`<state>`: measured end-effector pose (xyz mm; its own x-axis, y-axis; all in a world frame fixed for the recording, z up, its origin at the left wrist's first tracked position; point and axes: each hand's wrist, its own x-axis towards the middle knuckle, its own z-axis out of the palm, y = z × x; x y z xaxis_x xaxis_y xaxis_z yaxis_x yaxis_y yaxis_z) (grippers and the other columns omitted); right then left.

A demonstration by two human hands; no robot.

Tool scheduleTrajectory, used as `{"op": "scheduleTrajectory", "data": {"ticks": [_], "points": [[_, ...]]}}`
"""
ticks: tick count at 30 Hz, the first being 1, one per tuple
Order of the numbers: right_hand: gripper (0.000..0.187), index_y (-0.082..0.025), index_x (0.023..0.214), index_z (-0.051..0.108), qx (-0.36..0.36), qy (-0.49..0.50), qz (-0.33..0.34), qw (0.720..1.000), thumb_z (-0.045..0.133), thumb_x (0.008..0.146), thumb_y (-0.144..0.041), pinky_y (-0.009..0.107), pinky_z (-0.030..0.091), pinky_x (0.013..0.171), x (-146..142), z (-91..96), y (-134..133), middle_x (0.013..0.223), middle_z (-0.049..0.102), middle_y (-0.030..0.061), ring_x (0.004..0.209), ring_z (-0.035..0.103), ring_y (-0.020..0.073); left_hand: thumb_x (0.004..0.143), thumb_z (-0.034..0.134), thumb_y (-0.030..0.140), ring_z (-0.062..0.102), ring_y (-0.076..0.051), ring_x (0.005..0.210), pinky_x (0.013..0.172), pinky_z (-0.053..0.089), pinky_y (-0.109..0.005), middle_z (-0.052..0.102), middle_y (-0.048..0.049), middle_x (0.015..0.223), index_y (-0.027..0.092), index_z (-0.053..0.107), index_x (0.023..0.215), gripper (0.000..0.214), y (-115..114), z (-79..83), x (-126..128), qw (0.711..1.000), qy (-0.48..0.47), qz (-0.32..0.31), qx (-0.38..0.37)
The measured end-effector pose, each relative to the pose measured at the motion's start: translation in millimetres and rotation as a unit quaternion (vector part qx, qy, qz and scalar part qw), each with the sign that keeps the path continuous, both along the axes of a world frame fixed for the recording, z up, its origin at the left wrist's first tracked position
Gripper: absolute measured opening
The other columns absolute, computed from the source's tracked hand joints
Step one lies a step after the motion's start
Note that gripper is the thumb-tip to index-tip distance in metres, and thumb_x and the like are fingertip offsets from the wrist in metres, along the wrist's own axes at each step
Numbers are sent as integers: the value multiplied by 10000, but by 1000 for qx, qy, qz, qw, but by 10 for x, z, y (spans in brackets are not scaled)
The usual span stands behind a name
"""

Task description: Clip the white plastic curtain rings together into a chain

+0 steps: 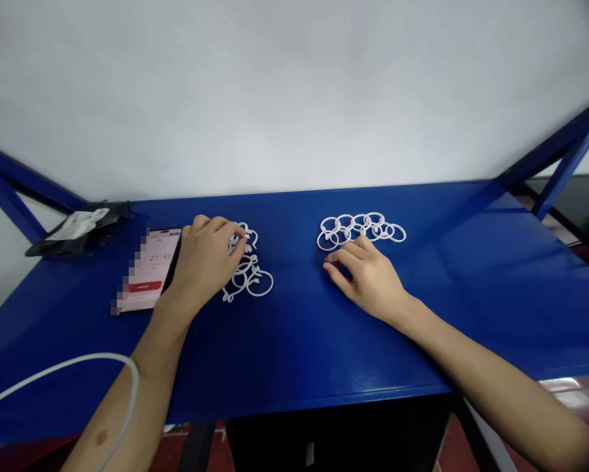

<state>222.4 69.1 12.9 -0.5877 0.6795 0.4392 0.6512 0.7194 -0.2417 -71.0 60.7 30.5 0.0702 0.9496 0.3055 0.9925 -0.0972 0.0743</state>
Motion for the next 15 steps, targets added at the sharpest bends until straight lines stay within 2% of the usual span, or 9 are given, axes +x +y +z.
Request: {"op": "scheduleTrajectory", "data": {"ticks": [5,9,15], "points": [[215,-149,924,699,-3,4,6,1000,546,1003,-278,356,485,757,-5,7,-2,851,700,76,803,516,218,906,534,293,592,-292,979,860,447,-433,694,-73,869,218,663,910,149,-25,51,121,995,-97,-22,10],[214,-149,931,702,-10,8,17,1000,546,1003,-277,354,482,756,-17,15,-9,861,703,76,802,516,216,889,531,280,611,-255,922,861,457,-416,668,-57,868,217,633,877,121,-67,92,204,989,-144,-36,7],[216,-145,935,702,-19,4,26,999,545,1003,-277,363,487,765,-14,14,-3,859,703,78,798,511,215,870,524,257,618,-210,843,807,469,-364,672,-38,881,210,625,882,112,-82,136,224,976,-216,3,18]]}}
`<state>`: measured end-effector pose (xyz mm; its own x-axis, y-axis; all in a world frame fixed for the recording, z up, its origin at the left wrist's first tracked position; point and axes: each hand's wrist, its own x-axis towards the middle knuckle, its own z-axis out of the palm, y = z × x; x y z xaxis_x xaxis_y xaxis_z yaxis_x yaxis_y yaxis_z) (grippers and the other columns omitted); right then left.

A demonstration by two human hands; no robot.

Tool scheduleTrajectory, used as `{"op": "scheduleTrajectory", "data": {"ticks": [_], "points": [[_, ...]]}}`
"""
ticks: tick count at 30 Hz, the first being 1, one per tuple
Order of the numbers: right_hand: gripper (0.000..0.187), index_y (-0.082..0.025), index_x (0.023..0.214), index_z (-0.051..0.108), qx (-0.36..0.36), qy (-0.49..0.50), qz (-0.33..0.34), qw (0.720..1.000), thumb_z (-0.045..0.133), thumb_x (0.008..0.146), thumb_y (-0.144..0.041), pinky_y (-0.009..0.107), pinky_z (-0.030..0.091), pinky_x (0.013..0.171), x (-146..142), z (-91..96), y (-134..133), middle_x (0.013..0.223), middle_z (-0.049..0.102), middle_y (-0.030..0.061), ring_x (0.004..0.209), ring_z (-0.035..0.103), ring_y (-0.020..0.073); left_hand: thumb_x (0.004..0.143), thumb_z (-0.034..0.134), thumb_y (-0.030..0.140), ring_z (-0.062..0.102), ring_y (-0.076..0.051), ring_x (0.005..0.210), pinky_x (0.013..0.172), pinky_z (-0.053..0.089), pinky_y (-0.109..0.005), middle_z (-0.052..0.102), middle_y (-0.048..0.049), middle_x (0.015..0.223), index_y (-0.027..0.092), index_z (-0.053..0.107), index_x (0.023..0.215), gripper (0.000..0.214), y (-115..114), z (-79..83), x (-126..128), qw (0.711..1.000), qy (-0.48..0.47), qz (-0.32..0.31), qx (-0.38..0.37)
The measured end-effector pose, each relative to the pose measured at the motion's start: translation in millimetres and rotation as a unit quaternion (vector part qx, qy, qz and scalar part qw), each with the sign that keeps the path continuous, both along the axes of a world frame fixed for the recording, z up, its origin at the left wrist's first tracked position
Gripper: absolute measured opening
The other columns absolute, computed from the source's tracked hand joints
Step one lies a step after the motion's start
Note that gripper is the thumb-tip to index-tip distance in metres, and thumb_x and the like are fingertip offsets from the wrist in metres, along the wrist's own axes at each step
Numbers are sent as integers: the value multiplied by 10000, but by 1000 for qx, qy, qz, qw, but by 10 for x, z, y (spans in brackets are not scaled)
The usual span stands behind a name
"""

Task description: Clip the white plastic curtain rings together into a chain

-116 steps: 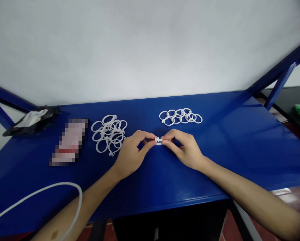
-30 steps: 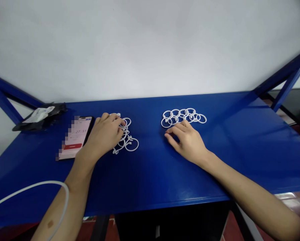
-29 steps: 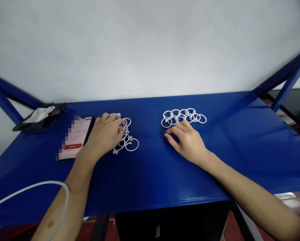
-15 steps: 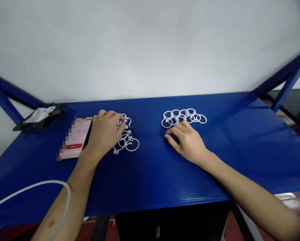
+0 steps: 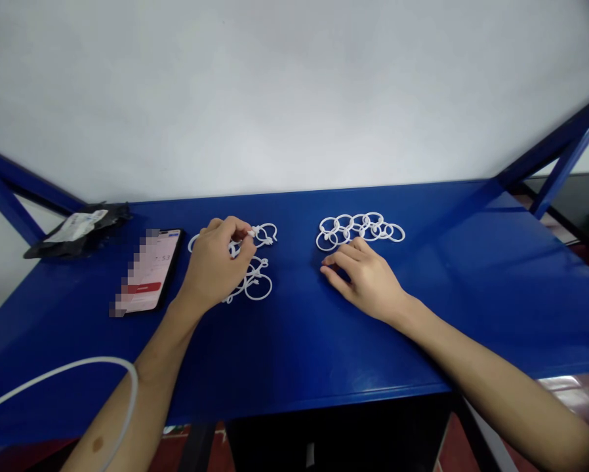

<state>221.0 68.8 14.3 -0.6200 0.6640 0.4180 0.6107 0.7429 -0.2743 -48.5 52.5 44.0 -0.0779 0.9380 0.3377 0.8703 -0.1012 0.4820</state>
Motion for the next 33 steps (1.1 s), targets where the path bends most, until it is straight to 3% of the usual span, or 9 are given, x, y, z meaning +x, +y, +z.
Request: {"op": "scheduleTrajectory", "data": {"ticks": [8,14,28,33], "points": [[214,-165,958,699,-27,-6,9,1000,526,1009,-280,382,500,781,14,15,-5,876,707,80,818,538,227,909,502,290,576,-150,681,638,414,-296,650,10,763,229,649,894,160,6,26,-22,989,-134,55,-22],[210,-170,963,697,-31,-5,9,999,527,1010,-285,378,502,767,15,13,-1,880,710,83,818,546,229,875,552,256,589,-140,736,672,434,-279,655,20,826,234,658,908,113,20,3,-38,979,-200,49,-5],[199,-155,1037,679,-59,34,30,997,532,1008,-286,392,526,794,-20,15,-24,919,697,85,862,579,229,892,576,288,634,-157,765,737,529,-289,653,-5,781,231,685,930,129,-46,-33,107,945,-314,-49,-77],[248,-185,1137,639,-97,63,67,991,581,993,-378,418,553,864,-55,0,-69,1068,686,98,979,630,239,902,581,301,653,-154,757,679,537,-267,671,-11,797,235,684,955,134,-106,-14,211,935,-332,-77,-94]]}}
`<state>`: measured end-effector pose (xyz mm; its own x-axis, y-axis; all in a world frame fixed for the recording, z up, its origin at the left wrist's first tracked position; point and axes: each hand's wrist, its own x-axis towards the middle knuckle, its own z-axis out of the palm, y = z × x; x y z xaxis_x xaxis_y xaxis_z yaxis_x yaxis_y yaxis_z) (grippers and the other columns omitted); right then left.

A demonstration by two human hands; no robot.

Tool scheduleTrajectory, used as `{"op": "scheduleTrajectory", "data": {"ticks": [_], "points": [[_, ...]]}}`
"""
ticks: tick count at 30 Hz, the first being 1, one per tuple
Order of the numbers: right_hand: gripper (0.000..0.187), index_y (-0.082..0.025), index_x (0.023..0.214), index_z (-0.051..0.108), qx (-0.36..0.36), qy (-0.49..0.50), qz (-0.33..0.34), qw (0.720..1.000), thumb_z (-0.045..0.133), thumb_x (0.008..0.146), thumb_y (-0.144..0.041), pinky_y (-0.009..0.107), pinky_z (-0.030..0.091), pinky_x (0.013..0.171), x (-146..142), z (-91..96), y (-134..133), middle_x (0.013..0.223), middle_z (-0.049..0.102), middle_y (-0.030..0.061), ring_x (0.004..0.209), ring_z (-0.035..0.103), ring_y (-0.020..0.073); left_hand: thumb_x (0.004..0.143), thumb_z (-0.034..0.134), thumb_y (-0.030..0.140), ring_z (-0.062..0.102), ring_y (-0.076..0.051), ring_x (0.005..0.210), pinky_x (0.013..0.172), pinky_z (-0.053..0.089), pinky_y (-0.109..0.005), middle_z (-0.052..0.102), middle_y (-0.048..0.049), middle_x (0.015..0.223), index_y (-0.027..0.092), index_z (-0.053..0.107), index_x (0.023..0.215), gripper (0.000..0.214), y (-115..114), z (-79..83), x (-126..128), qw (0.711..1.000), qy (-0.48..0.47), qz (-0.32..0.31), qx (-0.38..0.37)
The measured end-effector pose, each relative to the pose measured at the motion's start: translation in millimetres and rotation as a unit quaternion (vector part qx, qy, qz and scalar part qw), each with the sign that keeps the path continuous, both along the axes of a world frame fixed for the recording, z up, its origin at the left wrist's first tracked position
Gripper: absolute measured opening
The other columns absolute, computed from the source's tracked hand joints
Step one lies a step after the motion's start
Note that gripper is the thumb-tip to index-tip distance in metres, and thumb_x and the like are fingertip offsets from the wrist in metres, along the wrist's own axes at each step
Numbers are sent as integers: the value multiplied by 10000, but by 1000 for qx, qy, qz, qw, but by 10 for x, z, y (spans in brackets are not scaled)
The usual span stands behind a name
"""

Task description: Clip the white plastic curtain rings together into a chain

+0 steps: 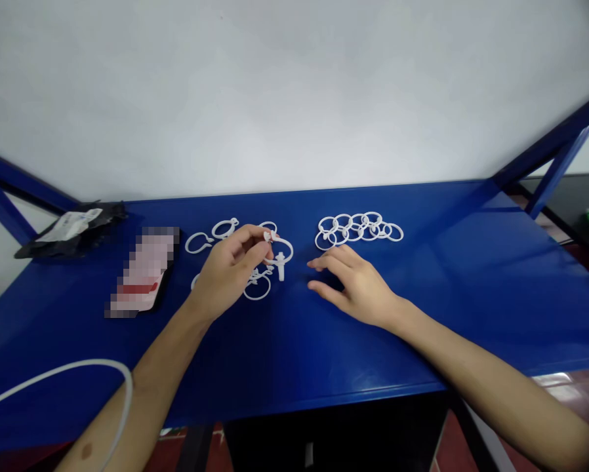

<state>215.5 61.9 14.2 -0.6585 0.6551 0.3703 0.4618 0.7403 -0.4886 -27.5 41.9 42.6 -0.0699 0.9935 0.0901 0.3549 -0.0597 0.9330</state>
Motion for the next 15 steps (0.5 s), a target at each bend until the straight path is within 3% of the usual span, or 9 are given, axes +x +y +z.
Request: {"op": "scheduleTrajectory", "data": {"ticks": [3,8,11,15], "points": [[447,-207,1292,565,-35,23,7,999,641,942,-475,465,557,947,-44,-31,-36,1257,630,134,1144,619,272,901,584,311,673,-171,783,694,557,-282,679,-18,798,232,682,968,143,-51,32,55,1000,-16,-16,-7],[876,-208,1522,308,-81,62,11,995,736,841,-553,552,482,1082,-108,-82,-42,1500,481,191,1352,507,327,923,592,335,675,-165,809,738,564,-278,697,-22,840,232,692,1005,165,-126,57,96,998,-9,-63,11],[839,-204,1510,325,-75,68,33,994,735,852,-524,530,470,1094,-124,-76,-30,1490,504,178,1352,509,310,938,598,355,677,-163,827,738,560,-267,705,-18,854,243,694,1023,170,-162,64,110,995,1,-94,12],[581,-215,1388,469,-67,67,47,994,695,901,-440,476,503,1026,-132,-47,-29,1316,622,128,1195,594,267,937,601,353,687,-170,838,777,570,-282,715,-26,864,239,687,1019,164,-182,72,123,993,-3,-116,18]]}}
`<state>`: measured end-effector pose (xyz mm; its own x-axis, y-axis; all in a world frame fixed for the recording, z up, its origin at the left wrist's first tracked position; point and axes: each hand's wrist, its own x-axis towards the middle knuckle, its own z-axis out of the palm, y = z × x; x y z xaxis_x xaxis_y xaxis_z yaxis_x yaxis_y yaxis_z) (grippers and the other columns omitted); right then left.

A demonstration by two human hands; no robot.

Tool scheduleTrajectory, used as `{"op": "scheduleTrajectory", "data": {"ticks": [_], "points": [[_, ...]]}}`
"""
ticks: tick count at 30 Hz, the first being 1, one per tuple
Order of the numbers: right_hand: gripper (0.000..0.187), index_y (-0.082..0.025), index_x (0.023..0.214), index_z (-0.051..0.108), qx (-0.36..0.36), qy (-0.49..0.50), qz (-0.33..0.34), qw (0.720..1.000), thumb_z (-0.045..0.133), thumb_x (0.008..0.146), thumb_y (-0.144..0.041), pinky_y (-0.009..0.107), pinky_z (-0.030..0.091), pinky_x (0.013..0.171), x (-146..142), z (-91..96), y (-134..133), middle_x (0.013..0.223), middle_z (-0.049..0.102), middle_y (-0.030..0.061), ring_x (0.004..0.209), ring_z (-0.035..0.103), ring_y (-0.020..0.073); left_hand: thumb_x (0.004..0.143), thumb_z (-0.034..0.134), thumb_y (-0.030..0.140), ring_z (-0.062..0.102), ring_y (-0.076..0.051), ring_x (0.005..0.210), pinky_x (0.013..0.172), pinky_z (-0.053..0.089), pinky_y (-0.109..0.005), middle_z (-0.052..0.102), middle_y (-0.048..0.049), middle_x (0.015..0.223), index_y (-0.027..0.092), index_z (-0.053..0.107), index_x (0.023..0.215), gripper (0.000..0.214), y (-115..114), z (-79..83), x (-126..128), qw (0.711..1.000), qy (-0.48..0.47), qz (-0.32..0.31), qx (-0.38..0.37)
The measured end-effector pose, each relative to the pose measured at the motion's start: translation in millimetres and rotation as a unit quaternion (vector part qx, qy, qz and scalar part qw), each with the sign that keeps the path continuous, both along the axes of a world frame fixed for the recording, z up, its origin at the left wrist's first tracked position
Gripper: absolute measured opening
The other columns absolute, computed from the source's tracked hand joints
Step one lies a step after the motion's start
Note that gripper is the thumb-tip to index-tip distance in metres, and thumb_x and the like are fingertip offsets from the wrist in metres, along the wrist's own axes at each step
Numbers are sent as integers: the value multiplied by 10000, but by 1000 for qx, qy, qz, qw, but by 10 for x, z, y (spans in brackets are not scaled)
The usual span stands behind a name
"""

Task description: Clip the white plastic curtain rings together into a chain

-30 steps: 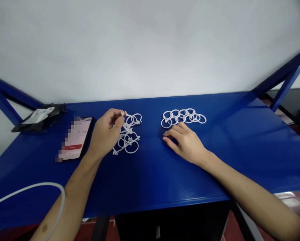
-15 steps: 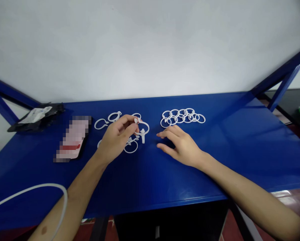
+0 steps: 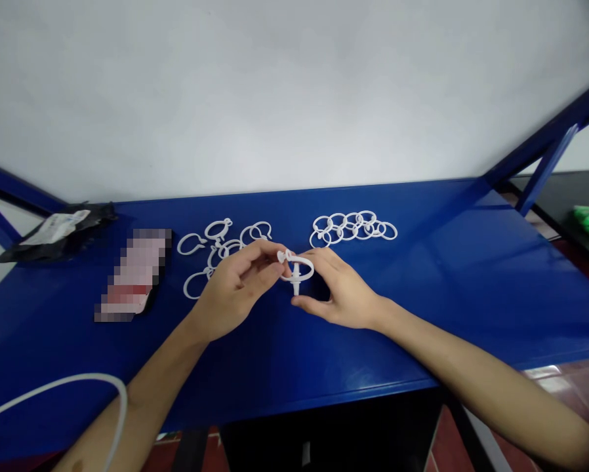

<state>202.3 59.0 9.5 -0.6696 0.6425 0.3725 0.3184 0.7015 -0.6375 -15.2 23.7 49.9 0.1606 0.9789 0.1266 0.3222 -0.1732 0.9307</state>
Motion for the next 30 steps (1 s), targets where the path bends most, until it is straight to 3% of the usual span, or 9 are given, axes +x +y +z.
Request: {"op": "scheduleTrajectory", "data": {"ticks": [7,13,18,24,27,30], "points": [[430,-209,1235,552,-11,-14,-23,1000,693,884,-414,438,518,939,-3,7,-5,1174,644,100,1075,601,256,930,617,368,697,-180,829,783,581,-304,720,-34,867,238,689,1007,168,-3,-29,2,1000,6,10,12],[390,-176,1155,604,5,-50,-39,998,721,860,-402,451,513,948,20,-15,5,1144,653,107,1045,607,261,981,564,375,698,-171,853,789,569,-296,719,-28,908,254,677,1098,203,-17,-19,-53,992,12,96,79],[371,-181,1158,615,25,-35,-57,997,717,870,-392,452,519,943,29,1,19,1132,666,105,1054,616,262,969,540,313,684,-195,885,807,543,-322,733,-40,1001,237,692,1088,207,109,-33,-103,963,203,144,101],[364,-152,1128,648,43,-59,-60,996,733,857,-380,444,518,920,56,10,32,1097,677,108,1016,614,265,982,408,207,613,-305,1025,924,508,-461,681,-130,1015,141,708,1131,342,229,-242,-168,896,421,97,98],[375,-143,1125,657,50,-70,-55,995,732,857,-393,442,516,899,62,7,31,1092,679,110,993,611,265,974,435,197,572,-339,1065,953,484,-518,669,-153,1071,120,700,1174,341,223,-267,-173,868,458,119,152],[375,-141,1117,659,57,-77,-55,994,728,856,-402,445,510,887,65,8,30,1083,678,110,978,609,267,978,477,207,576,-291,1075,988,478,-488,670,-112,1108,162,688,1171,290,173,-203,-127,888,394,75,224]]}}
